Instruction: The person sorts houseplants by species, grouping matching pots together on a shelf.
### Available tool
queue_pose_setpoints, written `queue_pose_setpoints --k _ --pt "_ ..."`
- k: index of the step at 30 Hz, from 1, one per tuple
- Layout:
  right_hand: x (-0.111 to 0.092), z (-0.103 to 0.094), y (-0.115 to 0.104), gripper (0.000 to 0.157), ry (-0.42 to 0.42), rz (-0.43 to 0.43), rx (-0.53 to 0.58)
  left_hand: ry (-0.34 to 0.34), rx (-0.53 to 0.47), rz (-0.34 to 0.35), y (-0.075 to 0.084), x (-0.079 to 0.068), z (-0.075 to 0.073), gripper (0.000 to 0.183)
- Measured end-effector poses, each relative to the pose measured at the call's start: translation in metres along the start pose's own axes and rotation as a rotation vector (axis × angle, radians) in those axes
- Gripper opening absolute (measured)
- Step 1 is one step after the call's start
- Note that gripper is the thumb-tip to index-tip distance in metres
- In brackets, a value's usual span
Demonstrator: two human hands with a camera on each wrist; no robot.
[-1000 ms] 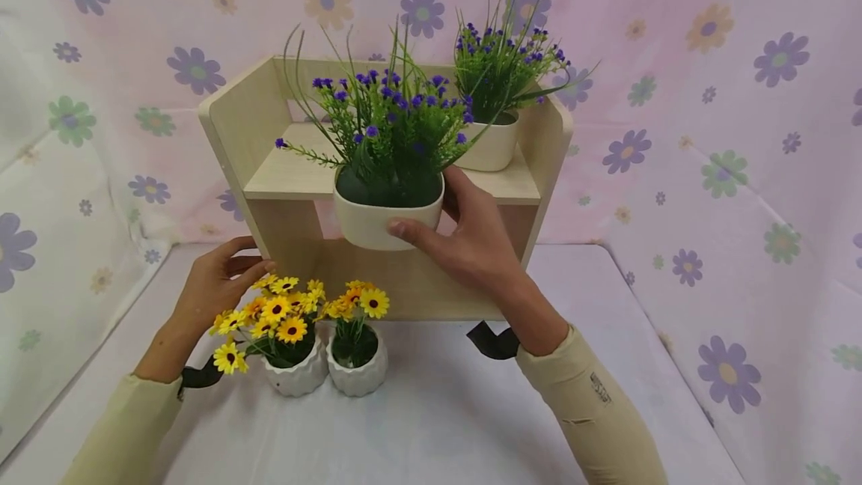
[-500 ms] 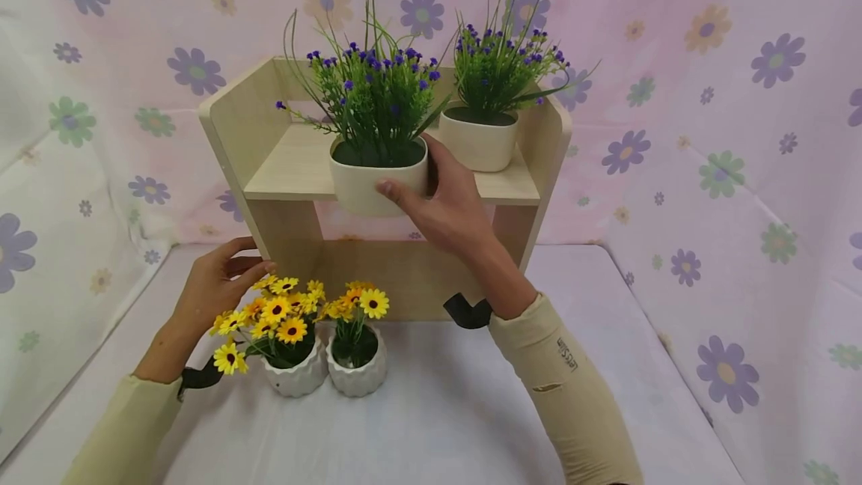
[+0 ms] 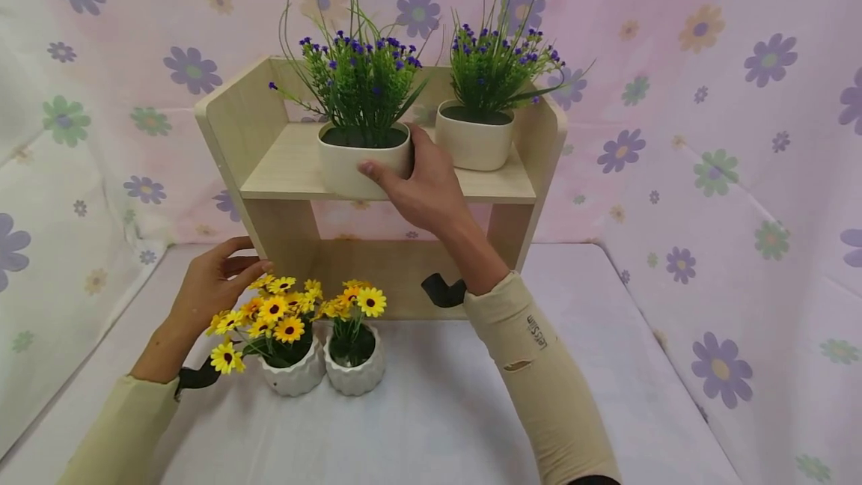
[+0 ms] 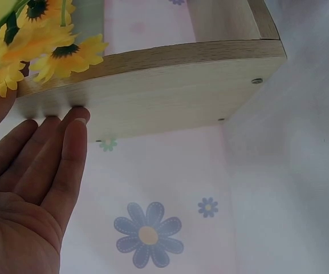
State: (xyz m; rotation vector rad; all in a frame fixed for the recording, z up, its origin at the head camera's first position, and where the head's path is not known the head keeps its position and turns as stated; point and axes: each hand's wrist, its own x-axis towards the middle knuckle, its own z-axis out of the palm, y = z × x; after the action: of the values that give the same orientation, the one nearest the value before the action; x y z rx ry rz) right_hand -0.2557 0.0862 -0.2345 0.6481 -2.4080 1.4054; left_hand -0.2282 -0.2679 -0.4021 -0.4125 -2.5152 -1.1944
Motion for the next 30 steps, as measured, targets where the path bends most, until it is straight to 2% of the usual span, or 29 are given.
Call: queue_pose_setpoints --k 7,15,22,30 --pt "0.010 0.007 -0.005 0.071 -0.034 0.053 -0.025 0.003 -0.003 0.004 -0.001 0.000 0.001 0.048" --pt "0.022 0.016 -0.009 0.068 -0.049 0.080 -0.033 0.000 -0.017 0.005 -0.004 0.000 0.001 0.048" --pt "0.034 0.025 -0.014 0.076 -0.061 0.139 -0.044 -0.004 -0.003 -0.011 -0.003 0.000 0.001 0.048" --pt "0.045 0.031 -0.012 0.073 -0.063 0.137 -0.014 -0.011 0.005 -0.026 -0.002 0.001 0.001 0.048"
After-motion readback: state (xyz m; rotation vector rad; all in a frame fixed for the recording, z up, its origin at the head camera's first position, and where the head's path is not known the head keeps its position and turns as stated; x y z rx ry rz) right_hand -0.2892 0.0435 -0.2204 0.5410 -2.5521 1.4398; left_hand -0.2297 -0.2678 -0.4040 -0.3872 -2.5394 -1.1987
